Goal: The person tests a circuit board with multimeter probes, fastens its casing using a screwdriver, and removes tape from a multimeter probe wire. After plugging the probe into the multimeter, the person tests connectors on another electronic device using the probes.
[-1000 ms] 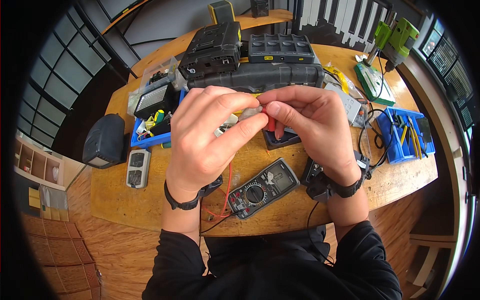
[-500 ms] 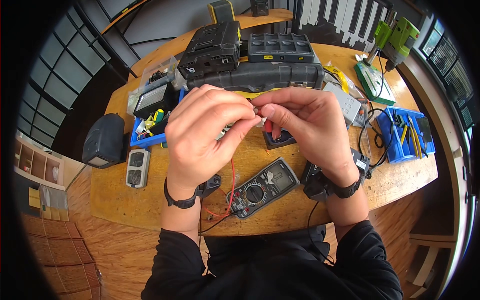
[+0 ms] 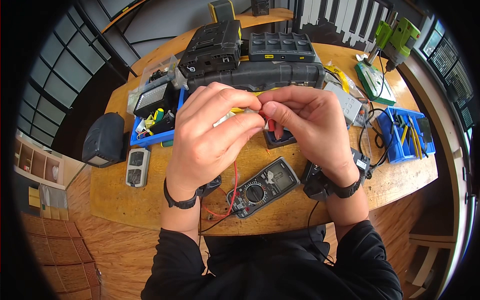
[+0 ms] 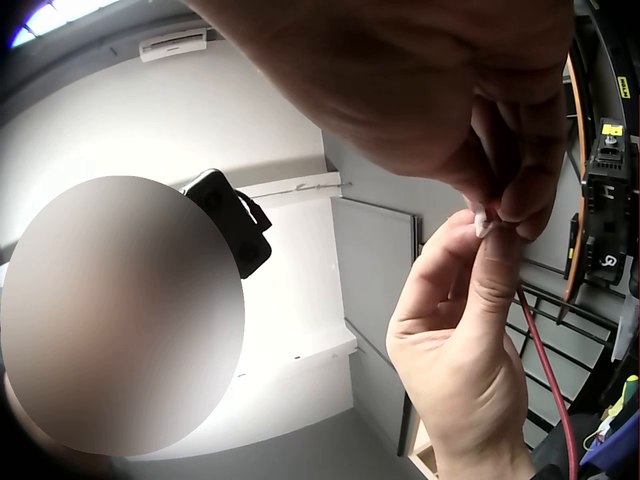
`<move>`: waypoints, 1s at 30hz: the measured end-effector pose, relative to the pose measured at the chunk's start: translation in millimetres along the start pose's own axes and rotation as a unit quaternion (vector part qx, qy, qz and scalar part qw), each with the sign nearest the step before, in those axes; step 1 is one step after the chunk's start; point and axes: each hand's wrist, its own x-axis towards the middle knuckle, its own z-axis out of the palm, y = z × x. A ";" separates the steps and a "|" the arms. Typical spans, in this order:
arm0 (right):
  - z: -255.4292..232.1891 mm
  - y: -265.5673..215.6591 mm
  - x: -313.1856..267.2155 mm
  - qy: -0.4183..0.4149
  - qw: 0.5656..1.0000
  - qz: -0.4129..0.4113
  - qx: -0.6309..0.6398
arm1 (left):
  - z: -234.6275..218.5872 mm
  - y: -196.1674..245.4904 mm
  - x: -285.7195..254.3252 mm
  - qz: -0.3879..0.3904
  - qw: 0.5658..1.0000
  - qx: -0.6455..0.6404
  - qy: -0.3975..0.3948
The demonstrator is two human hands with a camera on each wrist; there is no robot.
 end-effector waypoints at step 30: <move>4.4 0.8 -0.9 0.051 0.996 -0.053 -0.051 | 15.7 10.7 -9.2 -0.111 0.983 -0.058 0.133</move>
